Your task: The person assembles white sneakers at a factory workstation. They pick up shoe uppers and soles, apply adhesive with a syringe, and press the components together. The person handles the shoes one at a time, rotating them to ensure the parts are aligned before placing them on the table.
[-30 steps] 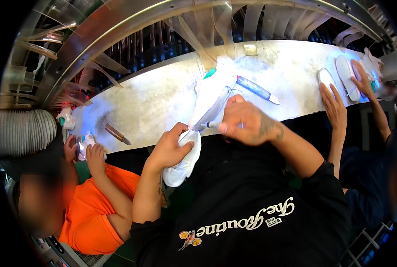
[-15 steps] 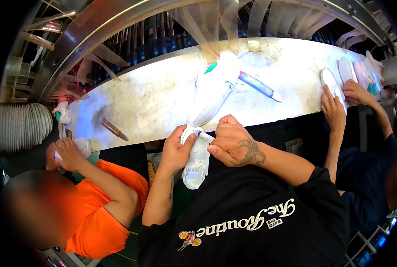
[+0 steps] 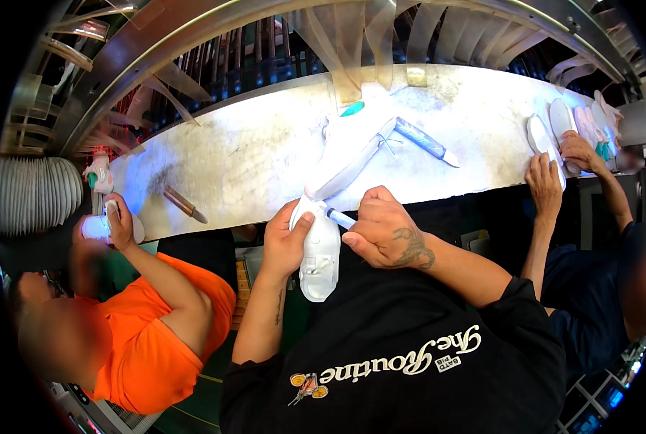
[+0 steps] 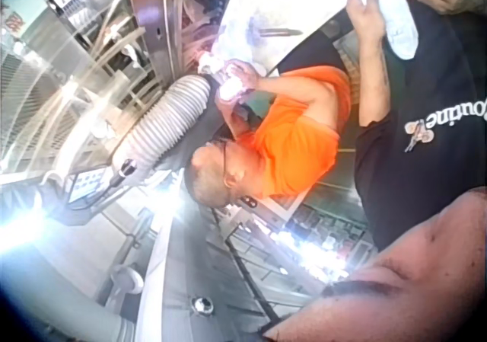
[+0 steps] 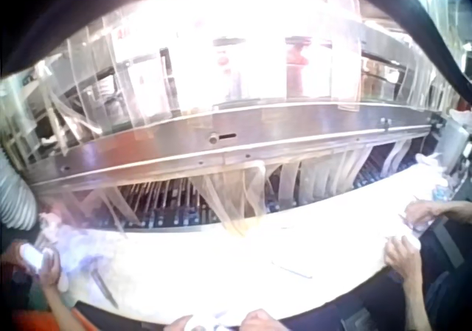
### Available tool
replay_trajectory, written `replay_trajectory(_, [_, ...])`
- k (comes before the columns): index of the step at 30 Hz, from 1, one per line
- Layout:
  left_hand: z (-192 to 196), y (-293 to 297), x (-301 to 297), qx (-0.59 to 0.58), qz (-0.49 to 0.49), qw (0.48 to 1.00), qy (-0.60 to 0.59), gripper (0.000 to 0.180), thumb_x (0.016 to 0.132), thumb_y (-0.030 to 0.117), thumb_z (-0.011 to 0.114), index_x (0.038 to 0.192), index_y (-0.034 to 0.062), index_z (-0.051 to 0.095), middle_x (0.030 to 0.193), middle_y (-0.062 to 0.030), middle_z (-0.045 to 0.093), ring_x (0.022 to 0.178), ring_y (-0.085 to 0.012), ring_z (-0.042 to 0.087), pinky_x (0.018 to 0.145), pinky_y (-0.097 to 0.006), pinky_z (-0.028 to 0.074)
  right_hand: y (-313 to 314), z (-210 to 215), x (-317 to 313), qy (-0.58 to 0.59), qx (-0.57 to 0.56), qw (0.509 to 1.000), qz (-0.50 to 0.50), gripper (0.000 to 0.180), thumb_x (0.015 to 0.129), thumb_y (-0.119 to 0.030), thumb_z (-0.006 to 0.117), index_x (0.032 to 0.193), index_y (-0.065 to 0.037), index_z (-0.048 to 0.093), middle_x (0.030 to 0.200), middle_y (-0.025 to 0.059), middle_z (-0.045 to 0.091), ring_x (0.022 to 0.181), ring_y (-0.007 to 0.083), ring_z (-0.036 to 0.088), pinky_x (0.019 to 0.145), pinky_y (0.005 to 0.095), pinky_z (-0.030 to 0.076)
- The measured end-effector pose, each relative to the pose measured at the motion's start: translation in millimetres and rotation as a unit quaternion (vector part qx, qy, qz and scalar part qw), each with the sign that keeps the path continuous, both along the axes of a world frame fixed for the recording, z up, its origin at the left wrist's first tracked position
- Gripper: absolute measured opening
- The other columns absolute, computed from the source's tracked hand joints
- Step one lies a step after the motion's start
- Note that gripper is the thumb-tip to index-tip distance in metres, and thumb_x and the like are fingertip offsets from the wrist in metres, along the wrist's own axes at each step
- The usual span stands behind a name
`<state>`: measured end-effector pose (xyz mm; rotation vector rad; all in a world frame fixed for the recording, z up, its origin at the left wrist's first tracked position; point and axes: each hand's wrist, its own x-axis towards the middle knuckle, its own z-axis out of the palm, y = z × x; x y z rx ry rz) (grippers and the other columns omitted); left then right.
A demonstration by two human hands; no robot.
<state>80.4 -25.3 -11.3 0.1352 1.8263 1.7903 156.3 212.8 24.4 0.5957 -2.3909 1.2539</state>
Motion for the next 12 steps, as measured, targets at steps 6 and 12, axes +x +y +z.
replay_trajectory(6, [-2, -3, 2, 0.063, 0.003, 0.996, -0.063, 0.039, 0.111, 0.018, 0.068, 0.144, -0.0025, 0.066, 0.122, -0.0077, 0.076, 0.106, -0.0142, 0.071, 0.096, -0.032, 0.058, 2, 0, 6, -0.006, -0.022, 1.000, -0.001, 0.023, 0.095, -0.011, 0.074, 0.074, -0.007, 0.067, 0.073, 0.0080, 0.052, 0.070, 0.0298, 0.053, 0.087, 0.0472, 0.048])
replay_trajectory(12, [-7, -3, -8, 0.080, -0.066, 0.994, -0.042, 0.042, 0.109, 0.020, 0.072, 0.145, -0.0008, 0.066, 0.124, -0.0076, 0.076, 0.109, -0.0152, 0.071, 0.098, -0.034, 0.058, 7, 34, 15, -0.030, -0.006, 0.999, -0.024, 0.025, 0.097, -0.021, 0.078, 0.076, -0.011, 0.070, 0.070, 0.0056, 0.052, 0.068, 0.0274, 0.055, 0.084, 0.0454, 0.045])
